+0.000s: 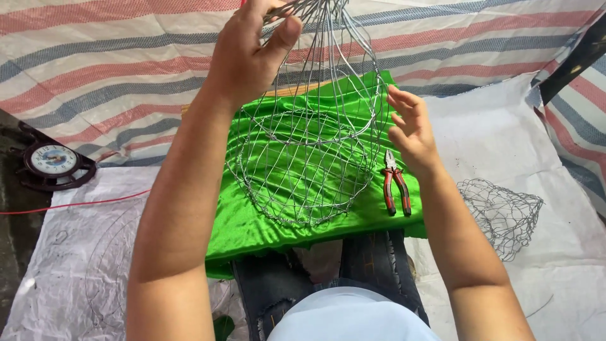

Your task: Reinforcing a wire frame by attaching and securing wire mesh using pliers and manual bending.

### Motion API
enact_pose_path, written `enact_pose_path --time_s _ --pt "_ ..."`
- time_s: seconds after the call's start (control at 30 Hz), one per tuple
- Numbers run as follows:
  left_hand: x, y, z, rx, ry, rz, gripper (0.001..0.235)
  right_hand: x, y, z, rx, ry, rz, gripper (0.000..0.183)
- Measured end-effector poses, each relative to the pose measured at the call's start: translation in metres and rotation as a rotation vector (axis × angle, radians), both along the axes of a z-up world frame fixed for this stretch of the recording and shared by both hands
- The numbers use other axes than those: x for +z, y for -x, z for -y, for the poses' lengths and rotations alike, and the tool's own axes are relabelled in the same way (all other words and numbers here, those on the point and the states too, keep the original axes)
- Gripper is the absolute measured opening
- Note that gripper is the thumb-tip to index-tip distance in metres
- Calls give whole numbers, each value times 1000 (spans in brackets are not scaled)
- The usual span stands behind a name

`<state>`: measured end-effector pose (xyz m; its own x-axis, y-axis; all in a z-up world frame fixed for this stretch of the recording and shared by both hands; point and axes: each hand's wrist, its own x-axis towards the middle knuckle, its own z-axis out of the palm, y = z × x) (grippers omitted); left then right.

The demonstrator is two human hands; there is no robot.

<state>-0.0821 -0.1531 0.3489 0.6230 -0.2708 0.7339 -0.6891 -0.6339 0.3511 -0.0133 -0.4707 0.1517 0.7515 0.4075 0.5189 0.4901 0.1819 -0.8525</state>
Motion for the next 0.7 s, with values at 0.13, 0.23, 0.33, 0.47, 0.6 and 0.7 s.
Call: enact_pose_path --time_s 0.13,0.23,0.33,0.47,0.6,0.7 --pt "15 -1 3 21 -77 -31 77 6 13 32 -52 -52 -93 58" --pt "20 -5 5 57 -94 21 85 15 23 39 -39 -37 -71 41" --pt "20 -21 9 178 -226 78 82 16 28 43 4 -78 -86 40" --pt "24 -30 18 506 -267 -224 110 11 37 47 29 -97 -159 39" --pt "44 -20 26 188 -142 -95 60 -4 41 52 49 -111 -199 36" --pt "51 -24 25 -72 -71 -185 24 -18 46 61 61 -152 -301 35"
